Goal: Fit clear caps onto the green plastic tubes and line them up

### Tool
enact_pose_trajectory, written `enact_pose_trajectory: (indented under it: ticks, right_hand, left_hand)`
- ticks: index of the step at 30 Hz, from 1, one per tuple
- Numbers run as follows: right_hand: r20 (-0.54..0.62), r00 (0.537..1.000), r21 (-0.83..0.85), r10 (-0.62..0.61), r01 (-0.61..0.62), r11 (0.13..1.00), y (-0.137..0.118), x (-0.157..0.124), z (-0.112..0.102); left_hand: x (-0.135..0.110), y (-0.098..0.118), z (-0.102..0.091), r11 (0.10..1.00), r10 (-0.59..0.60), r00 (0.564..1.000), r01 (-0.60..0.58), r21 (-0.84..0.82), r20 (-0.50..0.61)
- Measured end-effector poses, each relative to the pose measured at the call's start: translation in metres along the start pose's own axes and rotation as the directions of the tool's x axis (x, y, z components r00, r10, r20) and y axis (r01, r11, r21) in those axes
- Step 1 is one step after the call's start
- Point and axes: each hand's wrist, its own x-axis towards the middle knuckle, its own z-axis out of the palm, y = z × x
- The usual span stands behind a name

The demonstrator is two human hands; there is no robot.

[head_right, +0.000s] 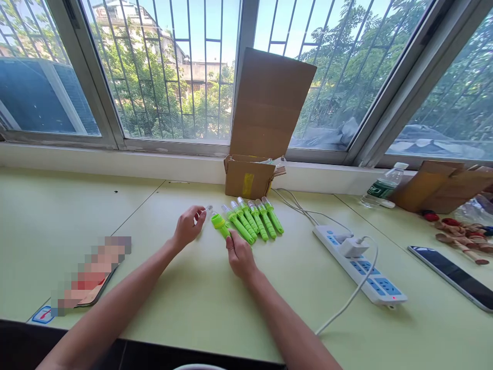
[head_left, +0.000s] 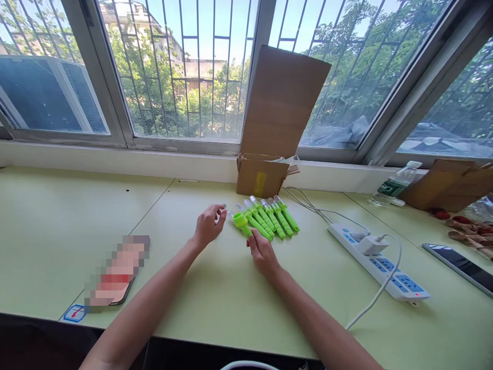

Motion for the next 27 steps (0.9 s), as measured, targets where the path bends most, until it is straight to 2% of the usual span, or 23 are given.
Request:
enact_pose_trajectory:
  ticks: [2, 4, 7, 9, 13, 21, 27]
  right_hand:
    - [-0.002, 1.000, -0.004, -0.014, 0.014, 1.000, 0.001, 0.001, 0.001]
    - [-0.002, 1.000, -0.008, -0.024, 0.024, 1.000, 0.002, 0.001, 0.002]
    - [0.006, 1.000, -0.011, -0.016, 0.016, 1.000, 0.004, 0.002, 0.004]
    - [0.009, 1.000, -0.015, -0.010, 0.010, 1.000, 0.004, 0.002, 0.004]
    - [0.010, 1.000, -0.018, -0.003, 0.003, 1.000, 0.003, 0.002, 0.003]
    - [-0.002, 0.999, -0.082, -0.041, 0.041, 0.996, 0.002, 0.002, 0.004]
    - [0.002, 0.999, -0.086, -0.048, 0.048, 0.995, 0.000, 0.002, 0.006]
  left_hand:
    - [-0.001, 0.009, 0.000, 0.968, 0.004, 1.000, 0.002, -0.252, 0.026]
    - [-0.001, 0.016, 0.001, 0.885, -0.006, 0.994, 0.055, -0.462, 0.106]
    - [0.001, 0.020, 0.001, 0.736, -0.034, 0.969, 0.189, -0.650, 0.244]
    - [0.002, 0.019, 0.001, 0.672, -0.040, 0.945, 0.266, -0.691, 0.325]
    - [0.002, 0.014, 0.000, 0.616, -0.037, 0.908, 0.349, -0.706, 0.417]
    - [-0.001, 0.015, 0.005, 0.518, -0.031, 0.901, 0.385, -0.764, 0.432]
    - [0.000, 0.012, 0.005, 0.482, -0.060, 0.889, 0.423, -0.767, 0.453]
